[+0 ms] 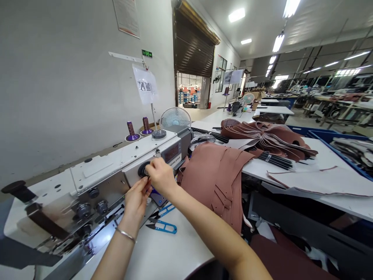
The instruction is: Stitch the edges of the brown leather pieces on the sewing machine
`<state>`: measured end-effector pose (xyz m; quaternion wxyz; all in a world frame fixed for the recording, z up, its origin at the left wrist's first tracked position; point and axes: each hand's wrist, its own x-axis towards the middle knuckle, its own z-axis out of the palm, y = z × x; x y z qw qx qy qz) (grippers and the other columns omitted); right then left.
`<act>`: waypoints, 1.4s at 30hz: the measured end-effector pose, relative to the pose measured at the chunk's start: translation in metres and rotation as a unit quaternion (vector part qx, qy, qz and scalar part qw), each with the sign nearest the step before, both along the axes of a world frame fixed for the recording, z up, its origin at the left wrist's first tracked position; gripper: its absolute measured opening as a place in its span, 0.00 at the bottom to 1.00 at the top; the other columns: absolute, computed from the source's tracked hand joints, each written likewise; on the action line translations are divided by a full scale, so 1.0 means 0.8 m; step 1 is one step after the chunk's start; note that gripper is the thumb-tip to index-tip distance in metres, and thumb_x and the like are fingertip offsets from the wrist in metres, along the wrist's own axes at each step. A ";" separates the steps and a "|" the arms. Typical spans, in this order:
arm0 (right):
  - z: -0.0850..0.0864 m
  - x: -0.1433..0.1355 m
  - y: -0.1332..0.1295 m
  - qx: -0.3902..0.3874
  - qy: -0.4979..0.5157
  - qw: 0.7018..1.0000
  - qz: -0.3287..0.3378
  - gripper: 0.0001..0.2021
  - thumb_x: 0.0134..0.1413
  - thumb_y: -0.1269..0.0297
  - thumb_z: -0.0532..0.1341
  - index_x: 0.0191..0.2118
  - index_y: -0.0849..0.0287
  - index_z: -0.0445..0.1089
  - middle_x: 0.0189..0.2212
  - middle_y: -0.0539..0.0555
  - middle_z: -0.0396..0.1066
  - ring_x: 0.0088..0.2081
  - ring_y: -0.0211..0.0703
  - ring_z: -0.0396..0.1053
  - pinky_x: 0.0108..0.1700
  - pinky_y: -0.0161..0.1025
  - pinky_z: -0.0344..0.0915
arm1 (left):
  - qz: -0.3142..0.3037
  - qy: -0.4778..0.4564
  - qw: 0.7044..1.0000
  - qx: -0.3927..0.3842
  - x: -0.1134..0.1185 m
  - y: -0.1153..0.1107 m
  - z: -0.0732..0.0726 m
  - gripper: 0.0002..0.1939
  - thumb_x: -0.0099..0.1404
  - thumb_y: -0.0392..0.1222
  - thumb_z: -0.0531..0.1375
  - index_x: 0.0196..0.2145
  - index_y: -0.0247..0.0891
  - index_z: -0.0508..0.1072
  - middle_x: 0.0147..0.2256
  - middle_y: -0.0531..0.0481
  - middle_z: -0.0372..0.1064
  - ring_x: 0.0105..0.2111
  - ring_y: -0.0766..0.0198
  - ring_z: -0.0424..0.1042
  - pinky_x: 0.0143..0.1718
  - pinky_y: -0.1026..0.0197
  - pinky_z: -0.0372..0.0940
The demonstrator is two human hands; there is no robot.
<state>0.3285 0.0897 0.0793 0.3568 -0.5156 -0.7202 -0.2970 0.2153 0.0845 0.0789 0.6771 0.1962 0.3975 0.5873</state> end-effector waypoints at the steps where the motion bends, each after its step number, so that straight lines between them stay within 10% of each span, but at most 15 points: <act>1: 0.002 0.001 0.002 0.001 0.016 1.000 -0.019 0.10 0.64 0.75 0.53 0.33 0.61 0.68 0.33 0.56 0.61 0.37 0.44 0.57 0.32 0.36 0.53 | -0.004 0.002 1.000 -0.002 0.000 0.000 0.000 0.05 0.59 0.27 0.63 0.28 0.33 0.77 0.27 0.49 0.76 0.27 0.69 0.75 0.30 0.69 0.64; 36: -0.011 -0.005 -0.001 -0.017 -0.009 1.000 0.006 0.11 0.61 0.76 0.55 0.28 0.62 0.68 0.28 0.54 0.61 0.31 0.41 0.57 0.29 0.35 0.50 | 0.001 -0.021 1.000 -0.010 0.000 0.004 -0.003 0.06 0.59 0.25 0.62 0.29 0.31 0.77 0.29 0.45 0.77 0.28 0.68 0.76 0.30 0.69 0.65; 42: 0.046 -0.002 0.013 -0.054 0.000 0.998 0.021 0.07 0.66 0.69 0.56 0.37 0.59 0.71 0.35 0.54 0.67 0.37 0.40 0.64 0.33 0.32 0.57 | -0.019 -0.057 0.998 -0.011 -0.009 -0.002 0.004 0.10 0.63 0.25 0.57 0.28 0.31 0.74 0.31 0.43 0.77 0.32 0.65 0.78 0.39 0.63 0.71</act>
